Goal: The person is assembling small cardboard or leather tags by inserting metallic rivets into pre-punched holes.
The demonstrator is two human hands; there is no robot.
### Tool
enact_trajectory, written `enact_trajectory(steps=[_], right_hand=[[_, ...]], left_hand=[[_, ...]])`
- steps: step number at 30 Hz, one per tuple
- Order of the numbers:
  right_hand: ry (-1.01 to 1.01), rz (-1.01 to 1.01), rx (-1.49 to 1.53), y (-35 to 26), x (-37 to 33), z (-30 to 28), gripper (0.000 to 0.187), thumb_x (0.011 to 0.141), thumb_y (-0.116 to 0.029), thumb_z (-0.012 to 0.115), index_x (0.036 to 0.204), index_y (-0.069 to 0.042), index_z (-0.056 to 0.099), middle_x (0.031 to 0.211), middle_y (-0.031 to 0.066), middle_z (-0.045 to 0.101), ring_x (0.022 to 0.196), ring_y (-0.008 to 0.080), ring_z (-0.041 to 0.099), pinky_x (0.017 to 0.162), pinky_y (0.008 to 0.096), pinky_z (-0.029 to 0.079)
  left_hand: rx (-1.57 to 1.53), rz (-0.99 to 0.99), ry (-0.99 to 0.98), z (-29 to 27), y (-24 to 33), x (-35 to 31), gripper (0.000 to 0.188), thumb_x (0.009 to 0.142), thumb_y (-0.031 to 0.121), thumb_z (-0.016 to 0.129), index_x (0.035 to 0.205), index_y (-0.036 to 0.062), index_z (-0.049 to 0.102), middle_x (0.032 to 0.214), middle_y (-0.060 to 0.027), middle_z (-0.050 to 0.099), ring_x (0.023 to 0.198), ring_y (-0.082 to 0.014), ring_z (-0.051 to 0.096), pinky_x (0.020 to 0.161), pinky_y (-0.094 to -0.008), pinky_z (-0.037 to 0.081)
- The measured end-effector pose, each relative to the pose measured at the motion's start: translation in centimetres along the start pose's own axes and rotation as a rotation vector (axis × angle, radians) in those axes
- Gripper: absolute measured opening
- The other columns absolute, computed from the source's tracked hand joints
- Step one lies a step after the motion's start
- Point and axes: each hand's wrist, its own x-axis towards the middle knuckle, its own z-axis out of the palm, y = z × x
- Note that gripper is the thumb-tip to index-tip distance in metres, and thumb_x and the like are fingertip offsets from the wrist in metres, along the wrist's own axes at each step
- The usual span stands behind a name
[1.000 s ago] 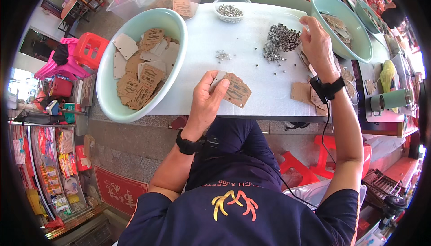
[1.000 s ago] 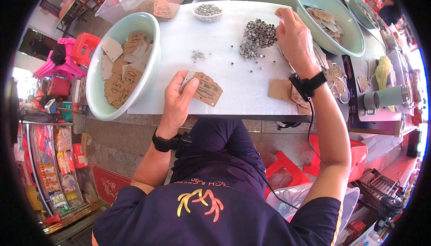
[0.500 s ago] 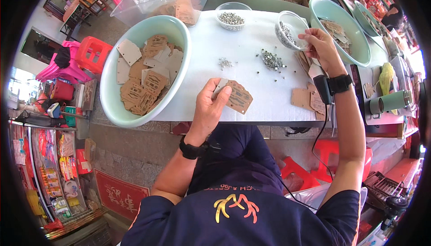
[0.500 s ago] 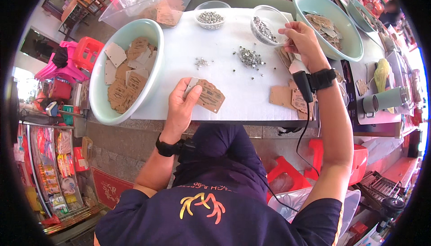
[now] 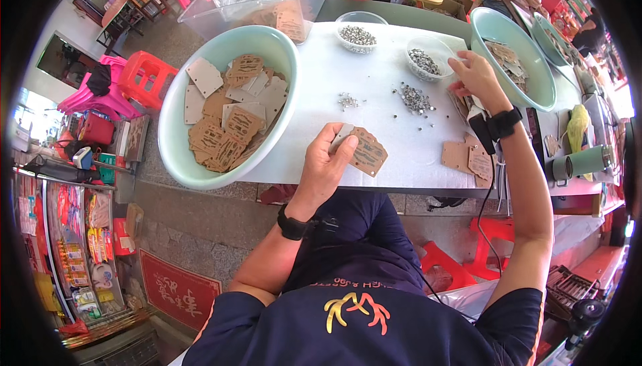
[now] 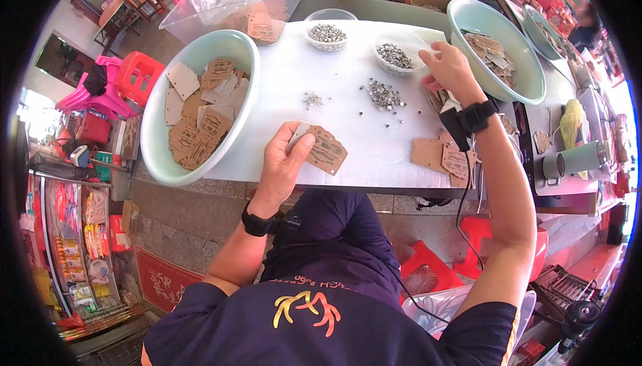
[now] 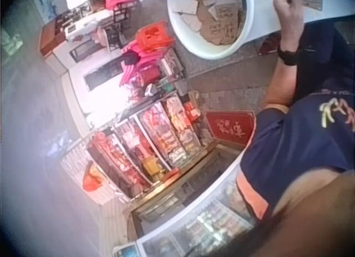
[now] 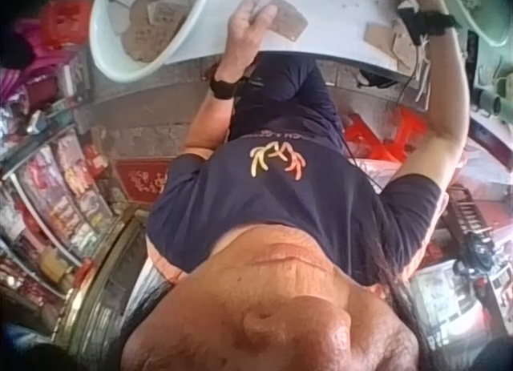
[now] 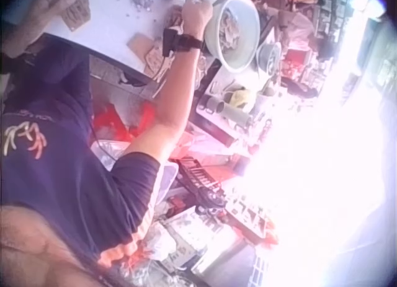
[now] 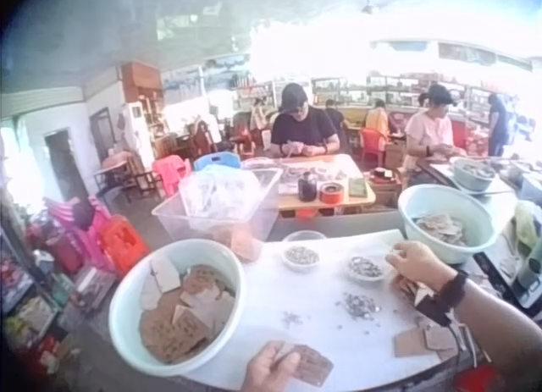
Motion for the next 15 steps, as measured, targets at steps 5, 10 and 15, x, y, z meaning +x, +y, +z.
enact_trajectory(steps=[5, 10, 15], right_hand=[[0.153, -0.492, -0.560, -1.7, -3.0, 0.1, 0.032, 0.089, -0.020, 0.061, 0.112, 0.002, 0.062, 0.095, 0.0174, 0.068, 0.066, 0.0186, 0.067, 0.060, 0.0309, 0.052], [-0.246, -0.353, -0.336, -4.8, -7.8, 5.4, 0.023, 0.090, -0.019, 0.061, 0.095, 0.003, 0.066, 0.072, 0.0078, 0.064, 0.056, 0.0122, 0.061, 0.052, 0.0262, 0.048], [-0.426, -0.304, -0.236, -4.4, -8.2, 10.4, 0.021, 0.090, -0.015, 0.060, 0.094, 0.005, 0.065, 0.069, 0.0060, 0.063, 0.053, 0.0105, 0.059, 0.048, 0.0245, 0.047]], left_hand=[[0.082, 0.014, -0.033, 0.2, 0.5, -0.2, 0.023, 0.097, 0.016, 0.056, 0.112, -0.0023, 0.054, 0.098, -0.0049, 0.064, 0.090, -0.0064, 0.058, 0.078, -0.0232, 0.049], [0.031, -0.009, -0.039, -0.3, 0.3, -0.4, 0.023, 0.097, 0.015, 0.056, 0.113, -0.0014, 0.055, 0.100, -0.0043, 0.064, 0.091, -0.0068, 0.058, 0.080, -0.0234, 0.048], [-0.058, 0.018, -0.001, -0.6, -0.3, -0.6, 0.023, 0.097, 0.015, 0.056, 0.113, -0.0012, 0.054, 0.097, -0.0039, 0.063, 0.087, -0.0061, 0.058, 0.076, -0.0226, 0.049]])
